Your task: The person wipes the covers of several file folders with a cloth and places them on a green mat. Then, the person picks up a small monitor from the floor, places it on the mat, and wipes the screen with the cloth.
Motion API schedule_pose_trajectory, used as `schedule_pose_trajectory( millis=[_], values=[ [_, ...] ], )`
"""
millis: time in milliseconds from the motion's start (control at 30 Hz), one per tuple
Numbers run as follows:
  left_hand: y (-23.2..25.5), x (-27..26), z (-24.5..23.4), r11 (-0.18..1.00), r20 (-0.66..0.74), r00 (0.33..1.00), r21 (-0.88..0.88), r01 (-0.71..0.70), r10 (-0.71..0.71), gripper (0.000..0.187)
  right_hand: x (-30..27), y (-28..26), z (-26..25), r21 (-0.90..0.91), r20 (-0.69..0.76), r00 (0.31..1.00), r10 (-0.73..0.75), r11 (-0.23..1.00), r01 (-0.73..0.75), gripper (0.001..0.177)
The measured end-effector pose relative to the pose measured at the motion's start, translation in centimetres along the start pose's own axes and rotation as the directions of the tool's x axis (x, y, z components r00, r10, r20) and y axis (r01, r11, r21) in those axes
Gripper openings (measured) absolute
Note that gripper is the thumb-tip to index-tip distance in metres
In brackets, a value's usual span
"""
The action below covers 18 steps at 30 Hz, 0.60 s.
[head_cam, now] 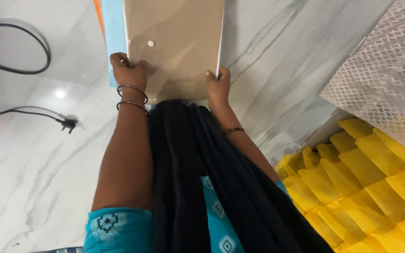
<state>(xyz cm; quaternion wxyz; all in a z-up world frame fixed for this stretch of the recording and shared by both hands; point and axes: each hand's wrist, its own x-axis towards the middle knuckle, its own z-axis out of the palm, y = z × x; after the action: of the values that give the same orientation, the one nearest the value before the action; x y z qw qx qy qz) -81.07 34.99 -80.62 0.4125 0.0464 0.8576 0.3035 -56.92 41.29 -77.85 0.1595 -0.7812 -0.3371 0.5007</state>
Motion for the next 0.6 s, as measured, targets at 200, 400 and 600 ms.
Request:
schedule_pose_trajectory(
  millis=[200, 400, 600],
  values=[
    [2.8, -3.2, -2.0, 0.996, -0.007, 0.999, -0.082, -0.044, 0.043, 0.046, -3.1, -3.9, -2.4, -0.010, -0.010, 1.000, -0.017, 1.000, 0.017, 0.036],
    [5.8, -6.5, -4.8, 0.990, 0.002, 0.999, -0.129, -0.051, 0.052, 0.045, -6.8, -7.8, -4.7, -0.014, -0.040, 0.994, -0.106, 0.994, 0.105, 0.035],
    [7.8, -11.0, -8.5, 0.958, 0.047, 0.988, -0.255, -0.133, 0.149, 0.046, -12.8, -11.0, -7.9, -0.013, -0.070, 0.981, -0.179, 0.984, 0.178, 0.033]
  ],
)
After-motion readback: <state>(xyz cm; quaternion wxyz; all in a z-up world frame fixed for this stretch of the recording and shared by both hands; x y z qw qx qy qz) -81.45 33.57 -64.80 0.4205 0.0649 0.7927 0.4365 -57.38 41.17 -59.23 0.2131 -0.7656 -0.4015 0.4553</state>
